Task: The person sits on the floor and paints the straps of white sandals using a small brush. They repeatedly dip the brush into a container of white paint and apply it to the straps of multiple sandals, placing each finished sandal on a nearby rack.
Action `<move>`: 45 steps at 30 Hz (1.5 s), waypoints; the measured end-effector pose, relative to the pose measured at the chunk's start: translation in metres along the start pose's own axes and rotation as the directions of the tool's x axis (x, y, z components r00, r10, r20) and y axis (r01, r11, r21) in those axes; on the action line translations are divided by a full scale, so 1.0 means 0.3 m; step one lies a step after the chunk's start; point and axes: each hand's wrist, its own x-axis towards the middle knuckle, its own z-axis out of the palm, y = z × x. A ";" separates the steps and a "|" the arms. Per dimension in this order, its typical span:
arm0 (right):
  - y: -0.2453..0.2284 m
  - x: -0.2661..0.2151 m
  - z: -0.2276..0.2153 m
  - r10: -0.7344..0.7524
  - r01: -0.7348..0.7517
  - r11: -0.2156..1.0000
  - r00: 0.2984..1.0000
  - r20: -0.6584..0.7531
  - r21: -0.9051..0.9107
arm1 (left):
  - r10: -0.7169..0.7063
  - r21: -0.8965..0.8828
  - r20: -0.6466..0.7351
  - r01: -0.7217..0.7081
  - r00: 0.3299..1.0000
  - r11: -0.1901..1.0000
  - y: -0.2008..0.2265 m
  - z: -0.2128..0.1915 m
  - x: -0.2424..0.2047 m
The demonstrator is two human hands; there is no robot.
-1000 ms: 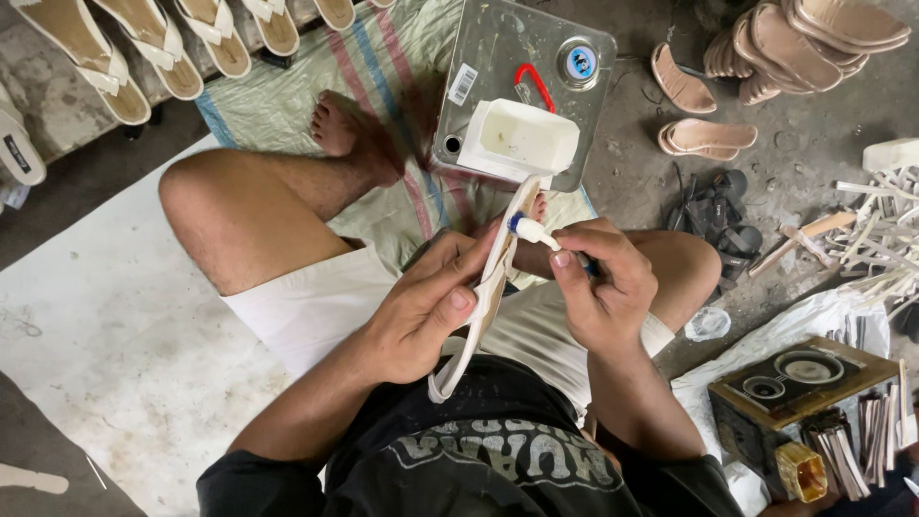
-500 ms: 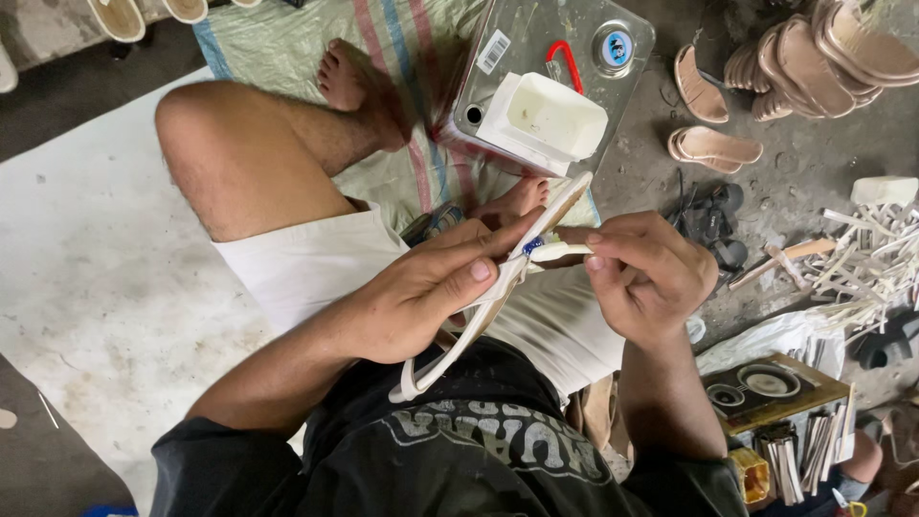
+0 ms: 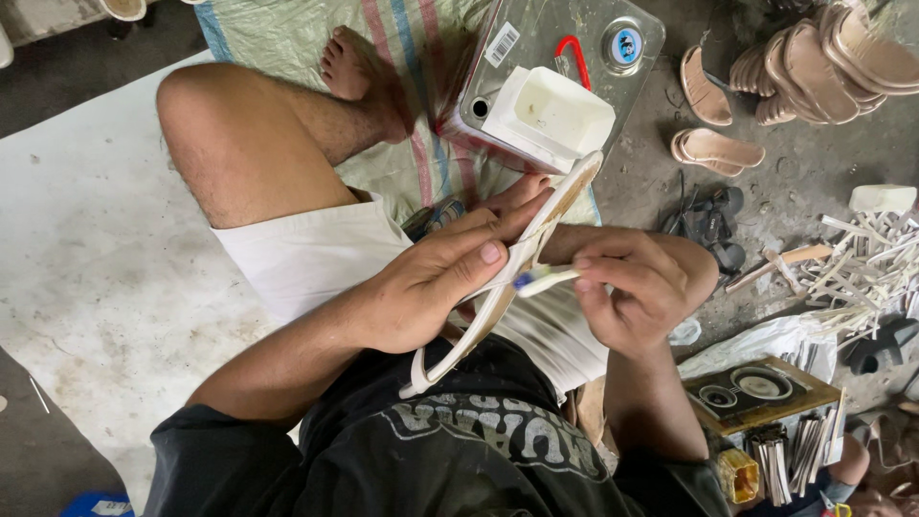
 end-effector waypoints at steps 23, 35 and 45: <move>0.459 0.173 0.078 0.468 0.010 0.379 0.860 0.201 -0.925 | -0.656 -0.888 -0.042 0.273 0.753 0.371 -0.351 0.023 -0.023; 0.145 0.154 -0.134 0.697 -0.062 0.336 0.687 0.204 -0.940 | -0.582 -0.805 -0.169 0.230 0.796 0.547 -0.350 -0.023 -0.004; -0.025 -0.042 0.037 0.547 -0.544 0.836 0.836 -0.039 0.074 | -0.370 -0.758 -0.215 0.085 0.904 0.647 -0.328 0.079 0.029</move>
